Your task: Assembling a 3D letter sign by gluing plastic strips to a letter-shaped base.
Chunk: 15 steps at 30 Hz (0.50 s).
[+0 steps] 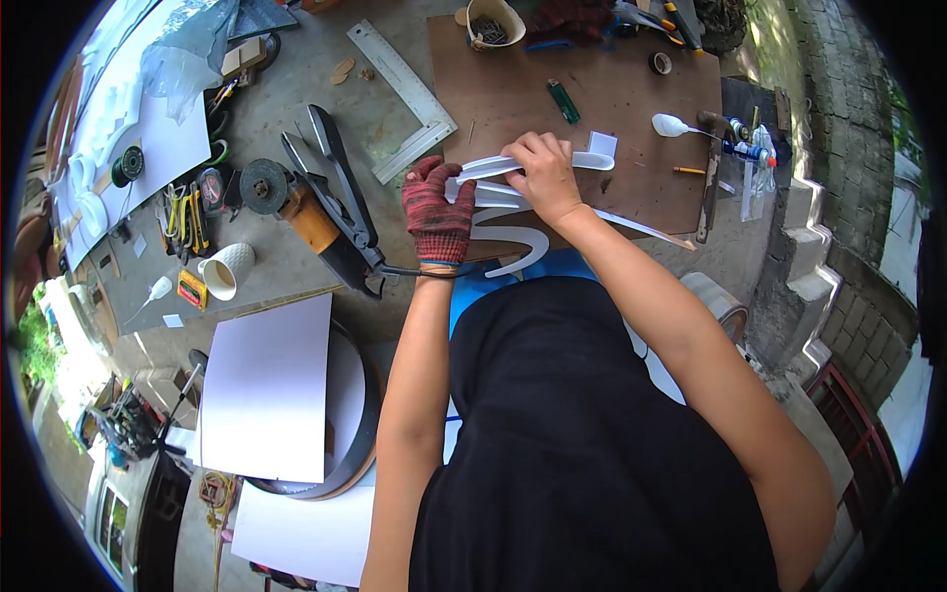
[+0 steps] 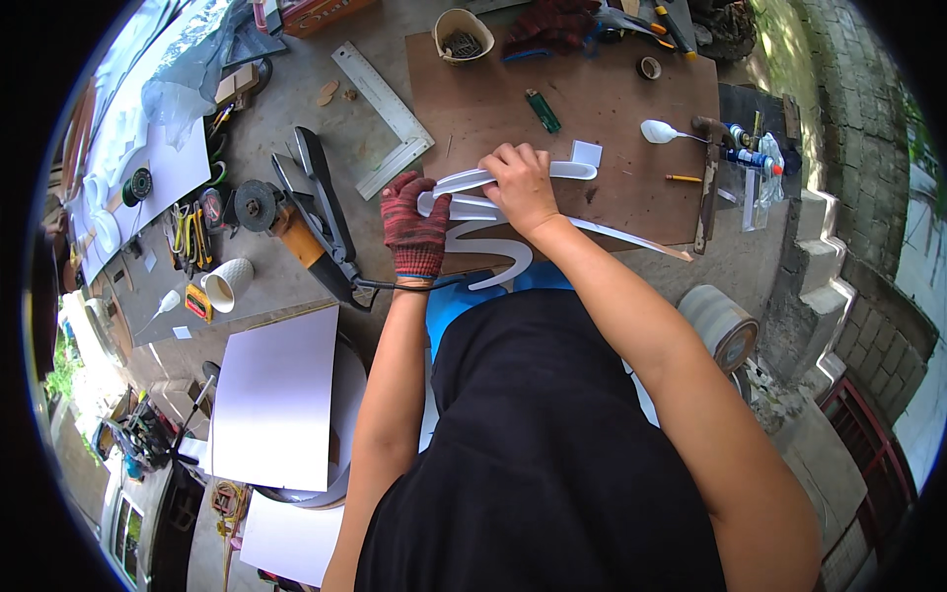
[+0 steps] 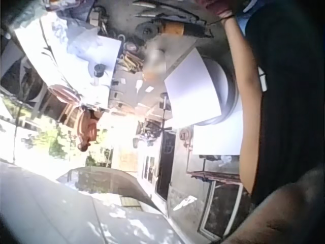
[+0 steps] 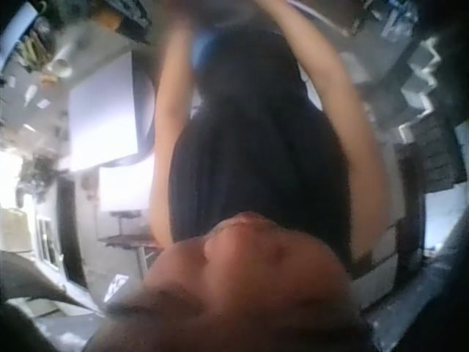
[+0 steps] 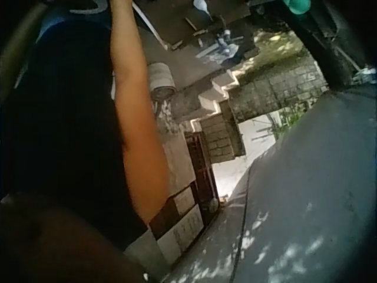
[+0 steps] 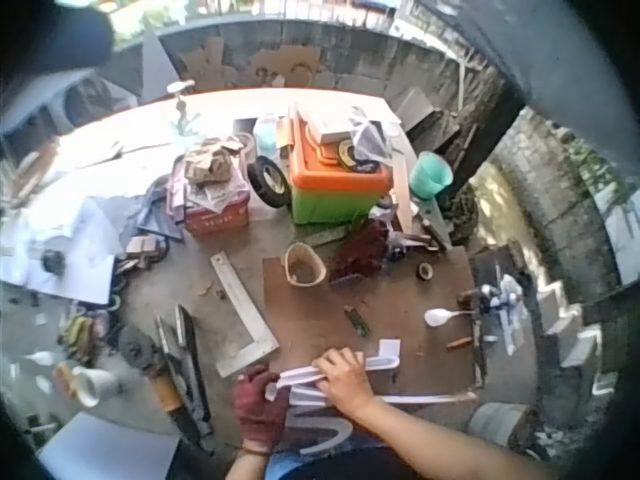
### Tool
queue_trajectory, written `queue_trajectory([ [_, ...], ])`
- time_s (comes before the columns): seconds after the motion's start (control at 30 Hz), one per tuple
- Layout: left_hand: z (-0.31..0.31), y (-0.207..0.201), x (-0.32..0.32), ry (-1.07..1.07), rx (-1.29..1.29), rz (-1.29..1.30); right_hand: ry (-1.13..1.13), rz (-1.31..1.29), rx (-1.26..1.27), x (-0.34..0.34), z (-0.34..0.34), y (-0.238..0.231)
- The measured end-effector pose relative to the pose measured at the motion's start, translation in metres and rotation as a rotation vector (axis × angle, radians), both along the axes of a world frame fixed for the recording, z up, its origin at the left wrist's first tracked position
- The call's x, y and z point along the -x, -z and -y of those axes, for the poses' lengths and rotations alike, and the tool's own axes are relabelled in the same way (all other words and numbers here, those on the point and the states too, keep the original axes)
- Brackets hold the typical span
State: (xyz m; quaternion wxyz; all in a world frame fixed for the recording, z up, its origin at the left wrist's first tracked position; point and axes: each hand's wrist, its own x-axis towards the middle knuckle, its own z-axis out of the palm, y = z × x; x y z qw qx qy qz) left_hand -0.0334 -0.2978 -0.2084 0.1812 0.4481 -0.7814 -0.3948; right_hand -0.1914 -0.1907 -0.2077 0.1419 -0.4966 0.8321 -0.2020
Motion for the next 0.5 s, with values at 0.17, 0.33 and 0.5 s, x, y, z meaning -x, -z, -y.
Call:
queue_trajectory([
  [0.17, 0.0041, -0.0045, -0.0034, 0.268, 0.148, -0.037, -0.014, -0.012, 0.023, -0.0009, 0.0005, -0.0028],
  [0.33, 0.0085, -0.0075, -0.0014, 0.253, 0.123, 0.013, -0.019, -0.026, 0.023, -0.0007, -0.0013, 0.0009],
  [0.5, 0.0092, -0.0034, -0.0012, 0.325, 0.196, 0.025, -0.028, -0.037, 0.022, -0.0003, -0.0018, 0.0005],
])
